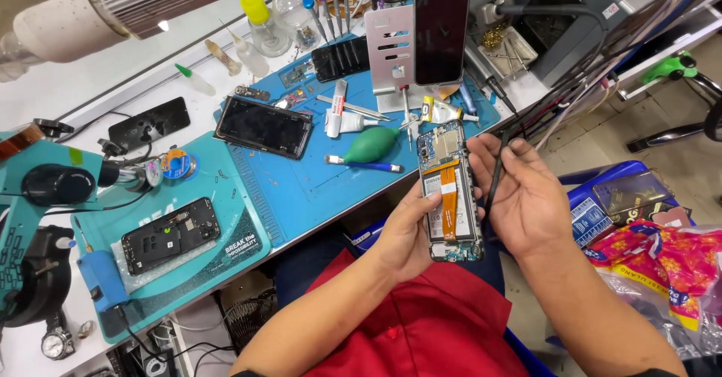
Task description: Technician performs final assembly steps on a mobile phone, including soldering, cleaning with an air blower, and fitting the internal frame.
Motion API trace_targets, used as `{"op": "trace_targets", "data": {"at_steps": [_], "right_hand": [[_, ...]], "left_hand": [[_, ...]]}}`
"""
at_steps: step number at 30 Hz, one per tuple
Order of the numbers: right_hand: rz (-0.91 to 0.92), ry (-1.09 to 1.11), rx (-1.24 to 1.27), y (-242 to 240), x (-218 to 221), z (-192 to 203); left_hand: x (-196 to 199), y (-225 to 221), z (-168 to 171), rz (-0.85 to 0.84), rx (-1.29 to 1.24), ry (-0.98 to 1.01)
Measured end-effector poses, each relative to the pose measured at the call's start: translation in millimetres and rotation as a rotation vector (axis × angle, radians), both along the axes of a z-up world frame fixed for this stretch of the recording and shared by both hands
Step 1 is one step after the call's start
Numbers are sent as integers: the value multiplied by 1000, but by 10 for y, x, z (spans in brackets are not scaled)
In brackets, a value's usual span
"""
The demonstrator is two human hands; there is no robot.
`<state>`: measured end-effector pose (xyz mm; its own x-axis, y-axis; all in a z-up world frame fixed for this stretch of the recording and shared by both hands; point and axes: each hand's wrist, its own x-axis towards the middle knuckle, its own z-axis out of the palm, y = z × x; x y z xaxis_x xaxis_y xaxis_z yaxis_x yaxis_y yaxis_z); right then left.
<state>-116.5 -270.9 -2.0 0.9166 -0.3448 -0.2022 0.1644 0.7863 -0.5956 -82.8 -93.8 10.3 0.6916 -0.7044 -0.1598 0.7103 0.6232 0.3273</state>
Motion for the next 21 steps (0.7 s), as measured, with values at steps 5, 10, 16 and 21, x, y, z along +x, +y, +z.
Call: {"op": "trace_targets", "data": {"at_steps": [5, 10, 16, 21], "right_hand": [[1, 33, 33, 42, 107, -23], [252, 4, -98, 283, -58, -389], [1036, -31, -835, -91, -511, -507], [1127, 718, -1303, -859, -797, 10]], "left_hand": [[31, 16, 63, 13, 2, -10], [175, 163, 183, 167, 210, -100], [602, 458, 257, 411, 284, -203], [664, 514, 300, 396, 442, -82]]}}
